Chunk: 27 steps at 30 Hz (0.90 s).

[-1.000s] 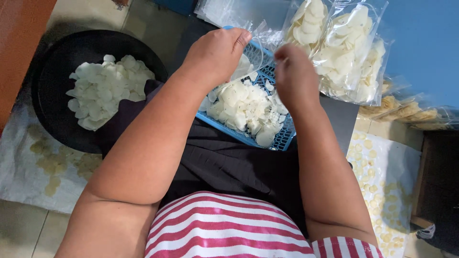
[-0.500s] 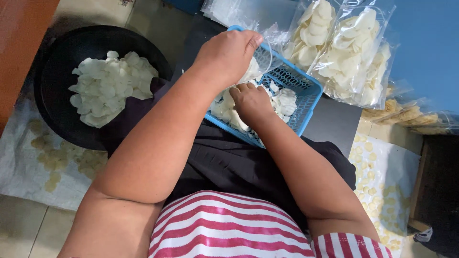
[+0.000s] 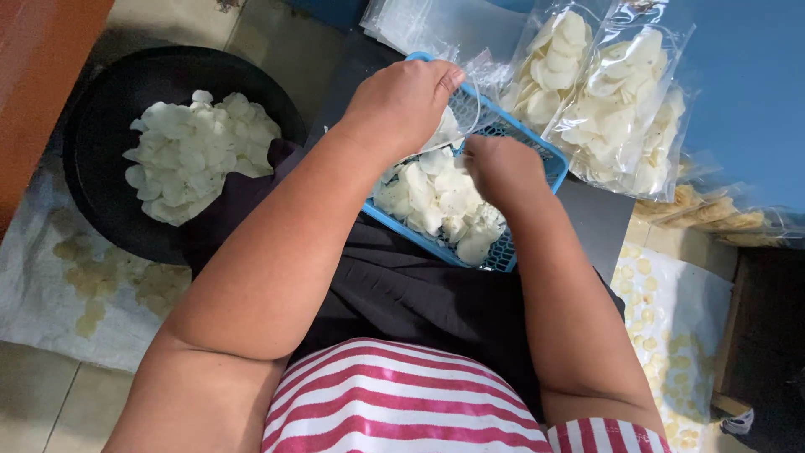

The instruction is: Packaging white chips into clear plastic bags from a basket and bowl

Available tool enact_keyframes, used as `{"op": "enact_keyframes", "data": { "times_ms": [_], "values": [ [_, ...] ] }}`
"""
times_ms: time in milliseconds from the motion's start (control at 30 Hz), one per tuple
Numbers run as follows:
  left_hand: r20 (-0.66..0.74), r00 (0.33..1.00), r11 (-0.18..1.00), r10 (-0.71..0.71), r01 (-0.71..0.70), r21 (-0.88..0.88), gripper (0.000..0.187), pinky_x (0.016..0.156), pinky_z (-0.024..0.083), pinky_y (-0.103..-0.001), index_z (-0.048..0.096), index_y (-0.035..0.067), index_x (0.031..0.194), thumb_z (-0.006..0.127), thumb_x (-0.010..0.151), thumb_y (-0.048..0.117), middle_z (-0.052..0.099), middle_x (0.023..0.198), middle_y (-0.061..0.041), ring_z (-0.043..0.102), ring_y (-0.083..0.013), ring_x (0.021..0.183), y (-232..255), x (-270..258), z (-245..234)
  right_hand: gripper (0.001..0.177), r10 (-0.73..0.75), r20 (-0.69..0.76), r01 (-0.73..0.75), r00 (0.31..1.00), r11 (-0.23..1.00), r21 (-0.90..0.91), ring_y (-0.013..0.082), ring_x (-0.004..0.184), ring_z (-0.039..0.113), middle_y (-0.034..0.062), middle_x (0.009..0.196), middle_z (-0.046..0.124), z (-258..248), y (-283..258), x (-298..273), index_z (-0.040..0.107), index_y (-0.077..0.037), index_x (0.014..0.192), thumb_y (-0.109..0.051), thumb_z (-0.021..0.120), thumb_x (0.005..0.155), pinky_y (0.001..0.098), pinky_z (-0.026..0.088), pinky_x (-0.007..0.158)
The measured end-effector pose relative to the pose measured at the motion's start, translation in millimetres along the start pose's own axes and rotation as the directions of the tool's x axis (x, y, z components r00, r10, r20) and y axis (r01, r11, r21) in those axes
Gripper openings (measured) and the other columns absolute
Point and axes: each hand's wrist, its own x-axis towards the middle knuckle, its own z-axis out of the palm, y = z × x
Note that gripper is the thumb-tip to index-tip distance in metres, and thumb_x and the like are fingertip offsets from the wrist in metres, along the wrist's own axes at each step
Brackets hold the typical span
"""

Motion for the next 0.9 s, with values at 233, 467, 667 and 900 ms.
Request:
{"op": "enact_keyframes", "data": {
  "times_ms": [233, 467, 667, 900],
  "values": [
    [0.055, 0.998, 0.999, -0.044, 0.045, -0.016, 0.043, 0.071, 0.055, -0.051, 0.074, 0.013, 0.121, 0.044, 0.104, 0.039, 0.079, 0.108, -0.010, 0.073, -0.0379, 0.085, 9.0, -1.2, -8.5, 0.018, -0.044, -0.433, 0.177, 0.900, 0.946, 0.272, 0.0376, 0.080, 0.063, 0.0147, 0.096, 0.065, -57.4, 9.3, -25.4, 0.076, -0.005, 0.103, 0.001, 0.065, 0.089, 0.0465, 0.050, 0.072],
    [0.199, 0.972, 0.989, -0.128, 0.139, -0.043, 0.044, 0.056, 0.053, -0.039, 0.072, 0.013, 0.123, 0.042, 0.106, 0.040, 0.076, 0.082, -0.003, 0.068, -0.0207, 0.043, 22.2, -2.1, -17.8, 0.023, 0.041, -0.825, 0.456, 0.564, 0.817, 0.352, 0.0247, 0.093, 0.066, 0.0118, 0.106, 0.060, -87.2, -19.9, -42.0, 0.063, 0.002, 0.104, 0.020, 0.072, 0.094, 0.0368, 0.056, 0.080],
    [0.256, 0.949, 0.981, -0.185, 0.196, -0.016, 0.045, 0.058, 0.054, -0.038, 0.070, 0.014, 0.127, 0.041, 0.106, 0.042, 0.076, 0.087, -0.006, 0.070, -0.0189, 0.049, 35.1, -3.2, -25.7, 0.016, -0.090, -0.825, 0.526, 0.558, 0.807, 0.267, 0.0248, 0.080, 0.059, 0.0119, 0.103, 0.061, -85.1, -35.7, -40.9, 0.075, 0.002, 0.107, 0.011, 0.076, 0.094, 0.0372, 0.049, 0.067],
    [0.258, 0.927, 0.960, -0.274, 0.282, 0.009, 0.048, 0.057, 0.058, -0.034, 0.067, 0.018, 0.137, 0.040, 0.106, 0.043, 0.078, 0.095, -0.007, 0.074, -0.0181, 0.053, 35.2, -2.9, -32.2, 0.029, -0.245, -0.785, 0.543, 0.568, 0.829, 0.134, 0.0213, 0.094, 0.057, 0.0023, 0.100, 0.069, -82.2, -28.1, -33.2, 0.077, -0.008, 0.117, 0.003, 0.073, 0.091, 0.0366, 0.039, 0.093]
  ]
}}
